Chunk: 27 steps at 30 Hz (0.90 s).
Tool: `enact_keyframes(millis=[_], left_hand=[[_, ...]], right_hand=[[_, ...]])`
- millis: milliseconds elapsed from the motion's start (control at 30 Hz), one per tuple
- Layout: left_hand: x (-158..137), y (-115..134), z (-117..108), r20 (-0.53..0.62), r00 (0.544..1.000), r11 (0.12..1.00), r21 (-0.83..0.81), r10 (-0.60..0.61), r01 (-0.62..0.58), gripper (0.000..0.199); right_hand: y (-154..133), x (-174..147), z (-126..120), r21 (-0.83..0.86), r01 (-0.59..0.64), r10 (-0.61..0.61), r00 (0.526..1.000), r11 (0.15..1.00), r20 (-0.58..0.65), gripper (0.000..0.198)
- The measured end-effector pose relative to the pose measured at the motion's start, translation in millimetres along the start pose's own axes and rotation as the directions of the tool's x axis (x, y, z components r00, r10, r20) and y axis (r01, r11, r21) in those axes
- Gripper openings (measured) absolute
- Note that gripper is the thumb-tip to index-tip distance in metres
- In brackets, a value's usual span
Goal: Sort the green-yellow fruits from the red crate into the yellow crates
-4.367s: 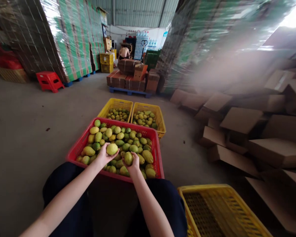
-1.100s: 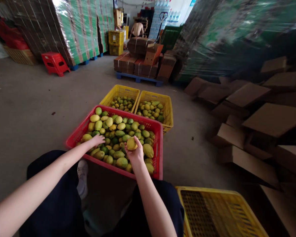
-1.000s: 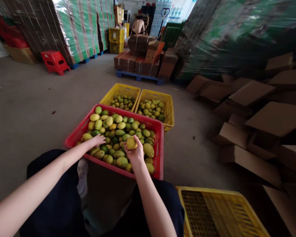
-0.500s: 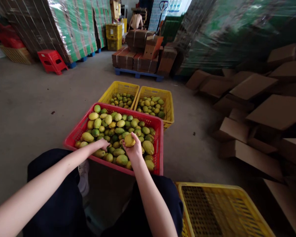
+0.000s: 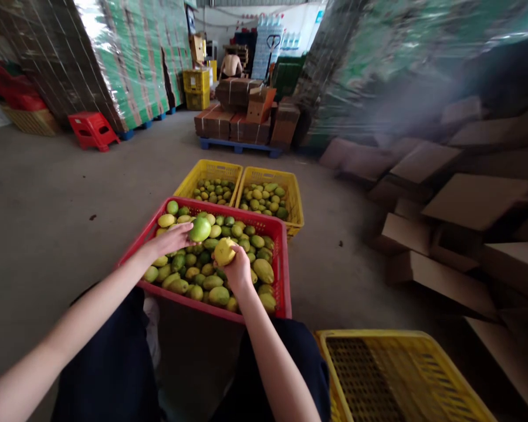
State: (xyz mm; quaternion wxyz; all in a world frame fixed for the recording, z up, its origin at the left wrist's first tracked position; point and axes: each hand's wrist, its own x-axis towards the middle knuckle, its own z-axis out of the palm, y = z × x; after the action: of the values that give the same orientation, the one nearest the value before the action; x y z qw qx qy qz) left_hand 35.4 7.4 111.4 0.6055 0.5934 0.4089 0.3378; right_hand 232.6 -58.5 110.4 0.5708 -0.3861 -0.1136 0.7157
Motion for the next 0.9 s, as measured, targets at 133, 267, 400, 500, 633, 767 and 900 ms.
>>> enact_keyframes(millis=[133,267,400,500,633,767,900], left_hand=[[-19,1,18,-0.076,0.985,0.988,-0.02,0.153,-0.155,0.059],[-22,1,29,-0.168,0.943,0.958,0.027,0.287,-0.287,0.078],[-23,3,34,-0.187,0.898,0.914,0.164,0.399,-0.372,0.071],[-25,3,36,-0.205,0.878,0.896,0.209,0.433,-0.393,0.071],[-23,-1,40,-0.264,0.889,0.922,0.003,0.374,-0.387,0.077],[-20,-10,47,-0.295,0.891,0.923,-0.063,0.346,-0.379,0.081],[-22,-13,51,-0.276,0.888,0.929,0.069,0.368,-0.364,0.076]], right_hand=[[0,-11,-1,-0.094,0.256,-0.246,0.963,0.962,0.11,0.026],[-5,-25,-2,-0.257,0.49,-0.459,0.871,0.833,0.173,0.041],[-9,-31,1,-0.322,0.597,-0.555,0.802,0.734,0.222,0.049],[-6,-28,1,-0.31,0.568,-0.533,0.823,0.762,0.198,0.051],[3,-20,0,-0.281,0.488,-0.453,0.873,0.826,0.182,0.046],[8,-15,3,-0.28,0.483,-0.44,0.874,0.829,0.206,0.042],[3,-16,4,-0.295,0.571,-0.533,0.821,0.766,0.206,0.045]])
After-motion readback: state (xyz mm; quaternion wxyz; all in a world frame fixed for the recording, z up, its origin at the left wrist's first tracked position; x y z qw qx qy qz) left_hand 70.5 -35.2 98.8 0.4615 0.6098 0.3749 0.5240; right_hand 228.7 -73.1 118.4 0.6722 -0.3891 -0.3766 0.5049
